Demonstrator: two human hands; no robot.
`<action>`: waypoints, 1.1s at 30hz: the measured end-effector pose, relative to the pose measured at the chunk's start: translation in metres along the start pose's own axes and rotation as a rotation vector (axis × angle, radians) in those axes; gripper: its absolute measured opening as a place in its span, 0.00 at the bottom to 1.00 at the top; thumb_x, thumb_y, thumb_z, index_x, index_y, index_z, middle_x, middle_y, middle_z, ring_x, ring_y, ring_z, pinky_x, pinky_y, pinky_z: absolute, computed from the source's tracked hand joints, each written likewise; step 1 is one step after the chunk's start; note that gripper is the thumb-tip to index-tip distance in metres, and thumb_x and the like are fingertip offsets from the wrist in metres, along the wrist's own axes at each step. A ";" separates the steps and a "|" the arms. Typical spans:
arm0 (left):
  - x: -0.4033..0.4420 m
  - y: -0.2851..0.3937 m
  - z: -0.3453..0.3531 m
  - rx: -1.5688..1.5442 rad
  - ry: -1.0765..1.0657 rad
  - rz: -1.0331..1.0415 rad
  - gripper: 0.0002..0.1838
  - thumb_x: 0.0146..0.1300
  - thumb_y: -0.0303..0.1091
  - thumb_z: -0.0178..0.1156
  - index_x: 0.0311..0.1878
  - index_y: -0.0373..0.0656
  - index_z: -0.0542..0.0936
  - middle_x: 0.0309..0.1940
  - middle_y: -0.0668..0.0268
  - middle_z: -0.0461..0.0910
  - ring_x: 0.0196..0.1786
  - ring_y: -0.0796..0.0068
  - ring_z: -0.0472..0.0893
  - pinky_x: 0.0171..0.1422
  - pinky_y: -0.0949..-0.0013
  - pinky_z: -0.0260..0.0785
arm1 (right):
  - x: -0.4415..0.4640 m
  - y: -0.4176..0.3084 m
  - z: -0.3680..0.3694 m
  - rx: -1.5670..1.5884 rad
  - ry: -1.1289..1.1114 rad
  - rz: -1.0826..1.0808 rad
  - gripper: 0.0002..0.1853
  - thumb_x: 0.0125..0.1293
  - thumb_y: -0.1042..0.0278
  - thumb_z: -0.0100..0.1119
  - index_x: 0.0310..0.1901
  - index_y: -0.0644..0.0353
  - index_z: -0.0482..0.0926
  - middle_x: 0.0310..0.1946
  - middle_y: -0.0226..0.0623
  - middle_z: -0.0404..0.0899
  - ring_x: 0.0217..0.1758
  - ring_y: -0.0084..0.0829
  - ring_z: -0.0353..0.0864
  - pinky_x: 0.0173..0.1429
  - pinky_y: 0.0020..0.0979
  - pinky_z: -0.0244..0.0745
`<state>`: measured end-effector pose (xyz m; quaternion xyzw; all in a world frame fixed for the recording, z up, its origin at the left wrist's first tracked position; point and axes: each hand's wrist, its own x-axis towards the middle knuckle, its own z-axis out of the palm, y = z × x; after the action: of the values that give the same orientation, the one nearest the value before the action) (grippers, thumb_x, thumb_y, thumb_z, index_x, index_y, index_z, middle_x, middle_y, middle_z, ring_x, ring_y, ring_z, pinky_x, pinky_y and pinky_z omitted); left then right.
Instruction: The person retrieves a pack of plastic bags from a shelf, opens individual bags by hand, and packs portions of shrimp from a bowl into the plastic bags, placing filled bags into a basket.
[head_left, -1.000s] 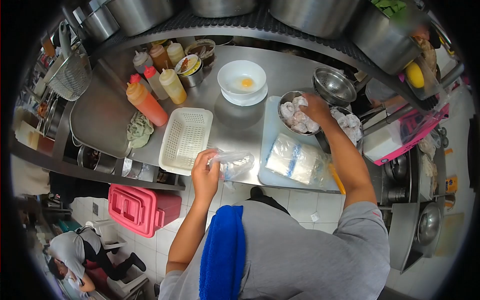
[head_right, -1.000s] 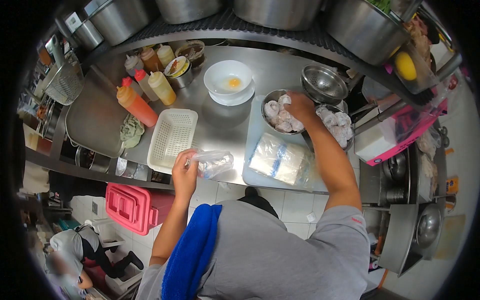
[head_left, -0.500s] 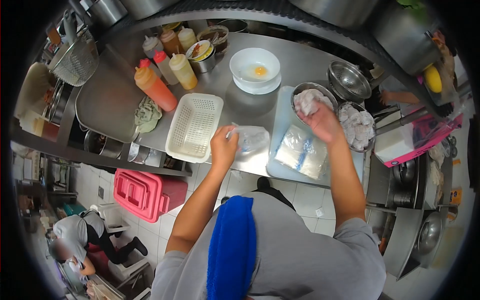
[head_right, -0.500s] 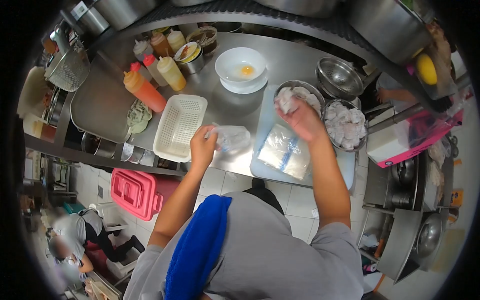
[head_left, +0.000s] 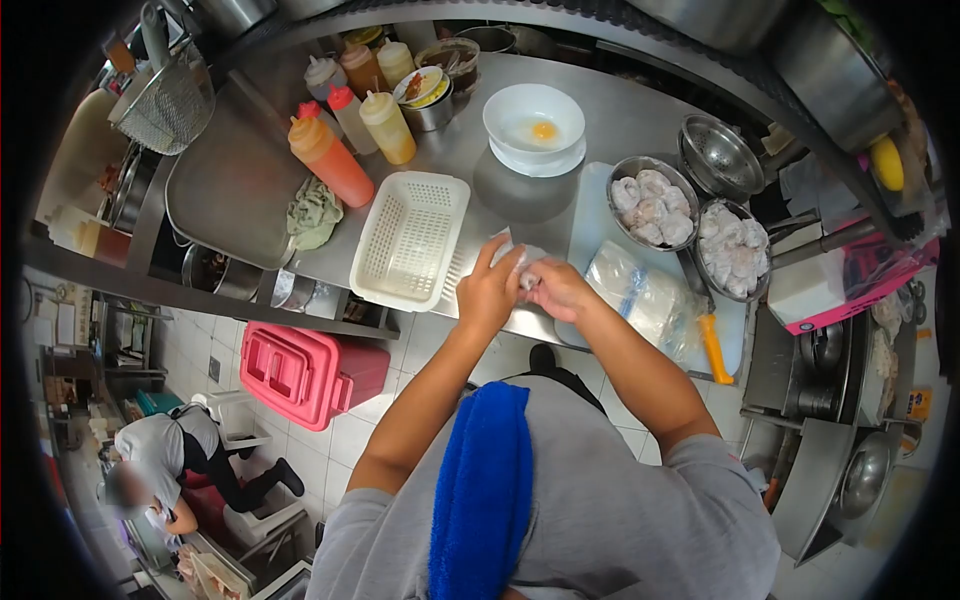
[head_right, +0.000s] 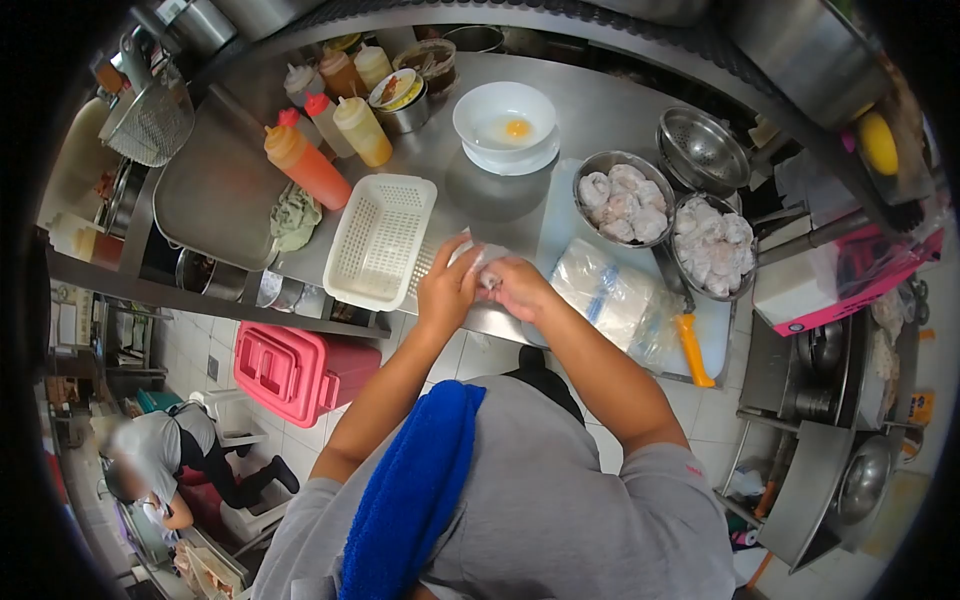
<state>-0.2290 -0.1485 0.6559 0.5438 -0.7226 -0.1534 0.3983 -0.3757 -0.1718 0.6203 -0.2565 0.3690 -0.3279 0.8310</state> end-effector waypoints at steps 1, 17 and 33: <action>-0.003 0.008 -0.006 0.000 -0.084 -0.060 0.14 0.58 0.28 0.58 0.48 0.42 0.81 0.56 0.59 0.74 0.44 0.56 0.81 0.44 0.62 0.75 | 0.004 0.003 0.001 0.107 0.056 -0.143 0.13 0.66 0.69 0.50 0.51 0.63 0.72 0.46 0.36 0.77 0.49 0.29 0.76 0.52 0.32 0.72; -0.043 -0.028 0.000 -0.231 -0.127 -0.093 0.21 0.62 0.28 0.58 0.60 0.40 0.74 0.68 0.54 0.62 0.54 0.58 0.78 0.51 0.67 0.73 | 0.023 0.043 0.026 -1.310 0.423 -0.831 0.23 0.61 0.68 0.54 0.58 0.65 0.68 0.51 0.55 0.73 0.53 0.55 0.73 0.54 0.44 0.70; -0.026 -0.042 0.002 -0.962 -0.389 -1.059 0.23 0.66 0.50 0.53 0.50 0.37 0.73 0.40 0.61 0.78 0.39 0.70 0.83 0.34 0.75 0.74 | -0.013 0.042 0.030 -1.483 0.526 -0.865 0.09 0.57 0.79 0.53 0.41 0.66 0.73 0.44 0.49 0.72 0.49 0.51 0.73 0.50 0.42 0.71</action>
<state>-0.2000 -0.1409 0.6167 0.5479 -0.2741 -0.7182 0.3298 -0.3437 -0.1295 0.6158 -0.7605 0.5354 -0.3380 0.1442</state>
